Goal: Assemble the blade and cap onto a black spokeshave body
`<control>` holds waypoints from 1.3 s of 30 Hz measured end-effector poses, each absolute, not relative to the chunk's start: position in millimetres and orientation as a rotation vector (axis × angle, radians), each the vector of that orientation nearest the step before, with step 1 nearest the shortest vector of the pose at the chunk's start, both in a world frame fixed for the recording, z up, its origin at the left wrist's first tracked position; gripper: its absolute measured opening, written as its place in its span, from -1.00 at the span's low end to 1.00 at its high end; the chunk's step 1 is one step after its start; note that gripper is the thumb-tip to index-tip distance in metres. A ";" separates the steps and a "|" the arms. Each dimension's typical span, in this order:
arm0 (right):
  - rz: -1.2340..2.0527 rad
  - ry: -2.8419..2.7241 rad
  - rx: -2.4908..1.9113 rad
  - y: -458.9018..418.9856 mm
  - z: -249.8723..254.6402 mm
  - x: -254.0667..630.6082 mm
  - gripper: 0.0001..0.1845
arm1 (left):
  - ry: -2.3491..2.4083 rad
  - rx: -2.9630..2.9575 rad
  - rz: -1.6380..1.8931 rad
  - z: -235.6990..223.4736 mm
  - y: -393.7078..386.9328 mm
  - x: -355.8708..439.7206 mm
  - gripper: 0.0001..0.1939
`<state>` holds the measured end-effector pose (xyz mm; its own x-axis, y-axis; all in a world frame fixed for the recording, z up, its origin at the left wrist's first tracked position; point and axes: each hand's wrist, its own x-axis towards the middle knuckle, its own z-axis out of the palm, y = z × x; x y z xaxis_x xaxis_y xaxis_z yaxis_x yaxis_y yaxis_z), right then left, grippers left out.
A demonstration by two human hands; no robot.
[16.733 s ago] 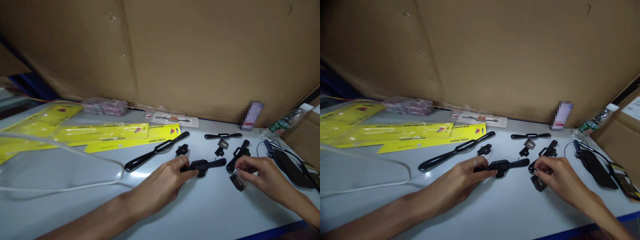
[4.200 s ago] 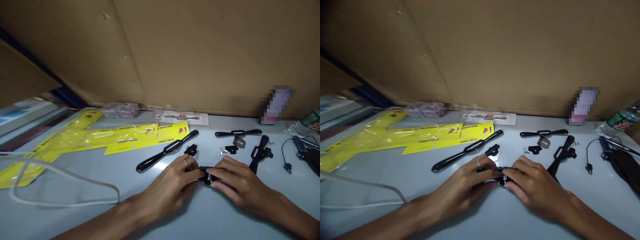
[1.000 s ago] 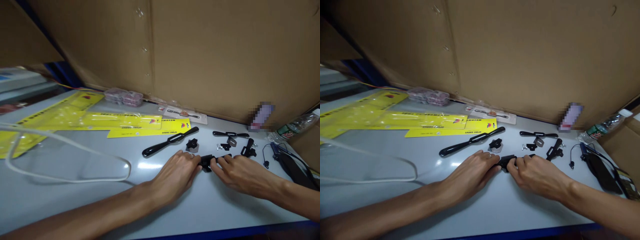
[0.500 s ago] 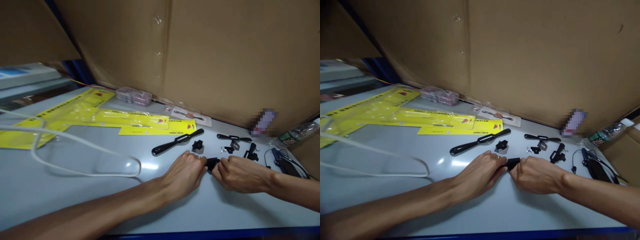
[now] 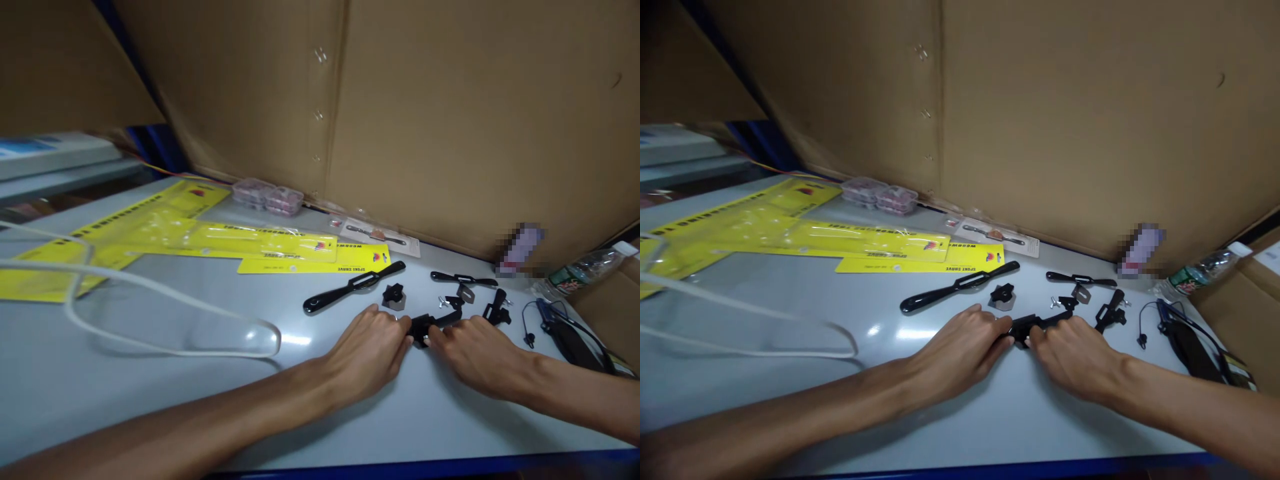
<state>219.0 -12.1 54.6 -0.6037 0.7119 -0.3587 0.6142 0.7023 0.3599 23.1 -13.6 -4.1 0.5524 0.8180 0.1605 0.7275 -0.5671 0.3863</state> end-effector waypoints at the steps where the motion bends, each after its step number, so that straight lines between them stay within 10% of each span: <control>1: 0.269 2.435 1.025 -13.1 54.2 221.9 -0.76 | 1.283 2.520 0.474 -4.6 -13.4 23.2 -0.75; 23: 0.119 2.766 1.216 -12.8 54.0 234.4 -0.82 | 1.249 2.625 0.425 -5.8 -1.7 14.1 -0.82; 31: -1.717 1.911 1.864 -17.8 41.0 231.3 -0.56 | 1.303 2.617 0.390 -8.7 -16.8 19.2 -0.77; 39: -2.156 1.619 1.954 -30.6 25.2 224.3 -0.63 | 1.217 2.735 0.229 -14.1 -31.2 23.0 -0.79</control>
<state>224.3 -30.6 25.2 -0.2997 0.6865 -0.6625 0.4448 -0.5138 -0.7336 23.0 -31.2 -14.1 0.6614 0.7455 0.0820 0.7244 -0.6634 0.1875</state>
